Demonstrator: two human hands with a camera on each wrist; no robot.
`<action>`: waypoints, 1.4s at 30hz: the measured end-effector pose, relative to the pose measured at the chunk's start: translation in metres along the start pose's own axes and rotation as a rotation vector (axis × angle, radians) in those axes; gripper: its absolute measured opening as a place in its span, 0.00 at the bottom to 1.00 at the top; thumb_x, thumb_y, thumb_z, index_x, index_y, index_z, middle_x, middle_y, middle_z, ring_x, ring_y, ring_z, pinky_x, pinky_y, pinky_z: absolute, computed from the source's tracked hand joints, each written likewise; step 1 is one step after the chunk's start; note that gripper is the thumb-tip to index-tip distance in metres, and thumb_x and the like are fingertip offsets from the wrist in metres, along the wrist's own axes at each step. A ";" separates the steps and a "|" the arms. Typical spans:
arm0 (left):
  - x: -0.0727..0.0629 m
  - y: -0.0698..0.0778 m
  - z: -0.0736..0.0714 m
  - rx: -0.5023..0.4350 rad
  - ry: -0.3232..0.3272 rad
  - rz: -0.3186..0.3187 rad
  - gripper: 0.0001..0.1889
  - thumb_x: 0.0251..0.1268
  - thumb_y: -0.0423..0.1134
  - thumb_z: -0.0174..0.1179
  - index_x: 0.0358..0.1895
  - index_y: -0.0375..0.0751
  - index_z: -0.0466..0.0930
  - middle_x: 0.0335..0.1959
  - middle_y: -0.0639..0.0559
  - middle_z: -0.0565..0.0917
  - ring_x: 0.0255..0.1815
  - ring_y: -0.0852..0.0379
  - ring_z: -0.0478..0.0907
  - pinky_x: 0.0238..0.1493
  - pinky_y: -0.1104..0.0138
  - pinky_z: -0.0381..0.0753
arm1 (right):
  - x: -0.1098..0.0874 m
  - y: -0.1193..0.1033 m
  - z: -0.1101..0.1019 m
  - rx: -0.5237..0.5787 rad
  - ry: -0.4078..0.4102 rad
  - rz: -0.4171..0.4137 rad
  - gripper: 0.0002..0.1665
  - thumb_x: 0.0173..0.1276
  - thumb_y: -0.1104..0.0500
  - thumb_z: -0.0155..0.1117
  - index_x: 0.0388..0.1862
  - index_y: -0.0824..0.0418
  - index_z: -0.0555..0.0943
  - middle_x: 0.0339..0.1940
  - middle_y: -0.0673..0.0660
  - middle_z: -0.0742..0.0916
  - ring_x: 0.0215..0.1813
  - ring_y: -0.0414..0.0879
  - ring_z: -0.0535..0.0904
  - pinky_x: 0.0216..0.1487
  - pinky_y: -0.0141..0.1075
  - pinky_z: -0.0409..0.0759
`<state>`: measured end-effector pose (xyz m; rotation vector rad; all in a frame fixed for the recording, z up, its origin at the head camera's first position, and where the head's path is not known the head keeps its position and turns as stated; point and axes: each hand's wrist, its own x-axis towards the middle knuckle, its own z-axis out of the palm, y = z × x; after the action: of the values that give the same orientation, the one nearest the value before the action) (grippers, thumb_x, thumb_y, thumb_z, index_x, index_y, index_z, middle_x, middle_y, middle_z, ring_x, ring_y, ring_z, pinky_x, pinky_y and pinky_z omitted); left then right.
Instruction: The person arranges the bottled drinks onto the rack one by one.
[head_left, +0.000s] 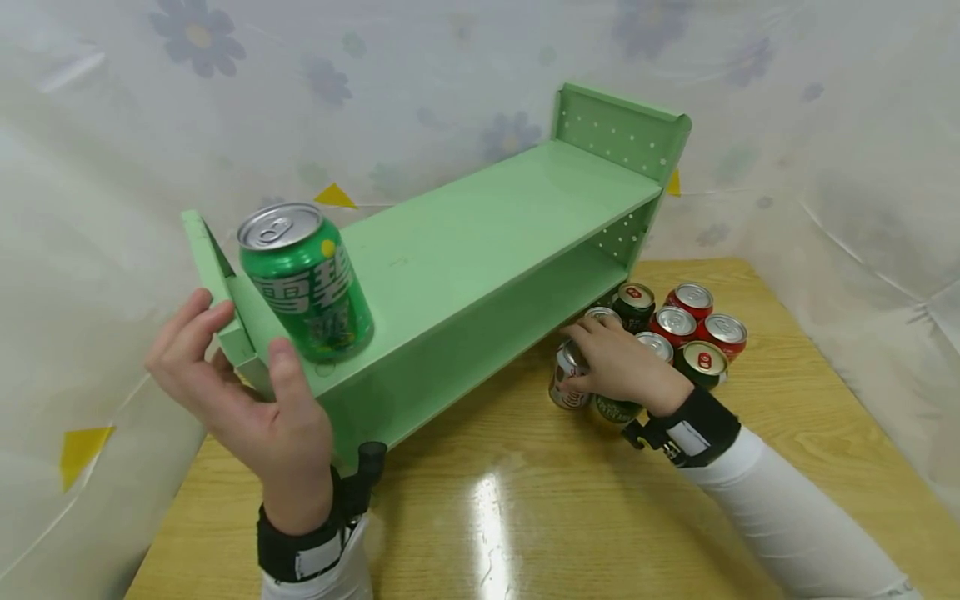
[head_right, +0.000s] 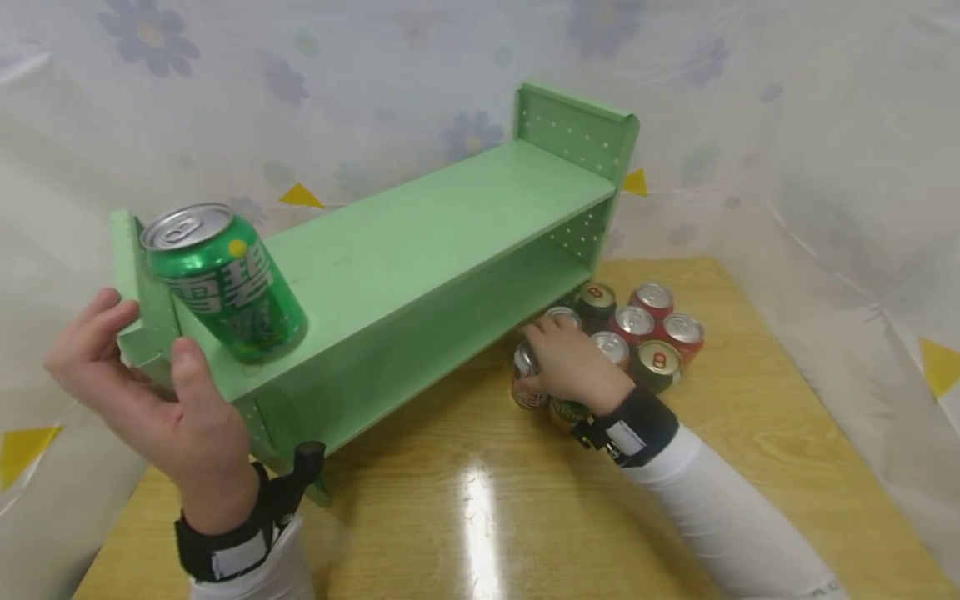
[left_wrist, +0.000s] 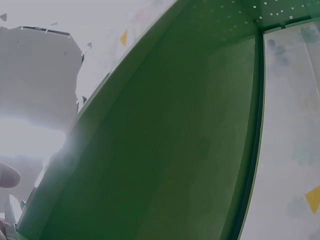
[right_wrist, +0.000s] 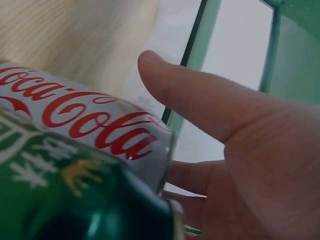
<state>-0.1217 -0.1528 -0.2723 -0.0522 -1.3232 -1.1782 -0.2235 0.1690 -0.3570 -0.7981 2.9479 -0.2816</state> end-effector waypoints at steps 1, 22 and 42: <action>0.000 0.000 0.000 0.001 0.000 0.000 0.20 0.52 0.34 0.53 0.49 0.26 0.74 0.60 0.40 0.73 0.66 0.43 0.67 0.49 0.65 0.73 | 0.000 0.000 0.001 -0.011 0.003 -0.003 0.47 0.61 0.44 0.76 0.72 0.68 0.72 0.67 0.70 0.79 0.70 0.71 0.69 0.68 0.60 0.72; -0.001 -0.001 -0.002 0.019 -0.016 0.004 0.21 0.53 0.35 0.53 0.50 0.26 0.74 0.61 0.41 0.72 0.67 0.44 0.66 0.52 0.65 0.73 | 0.001 0.001 0.011 -0.171 0.082 -0.061 0.44 0.48 0.51 0.86 0.61 0.67 0.79 0.53 0.64 0.86 0.60 0.65 0.76 0.61 0.57 0.77; -0.001 0.000 -0.002 0.023 -0.023 0.002 0.21 0.54 0.35 0.53 0.51 0.26 0.73 0.61 0.41 0.72 0.67 0.44 0.66 0.52 0.65 0.72 | 0.001 0.003 0.011 -0.182 0.139 -0.048 0.42 0.47 0.46 0.85 0.58 0.66 0.82 0.53 0.62 0.88 0.67 0.63 0.73 0.67 0.61 0.70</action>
<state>-0.1199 -0.1539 -0.2737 -0.0511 -1.3565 -1.1635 -0.2246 0.1697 -0.3687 -0.9061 3.1223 -0.0743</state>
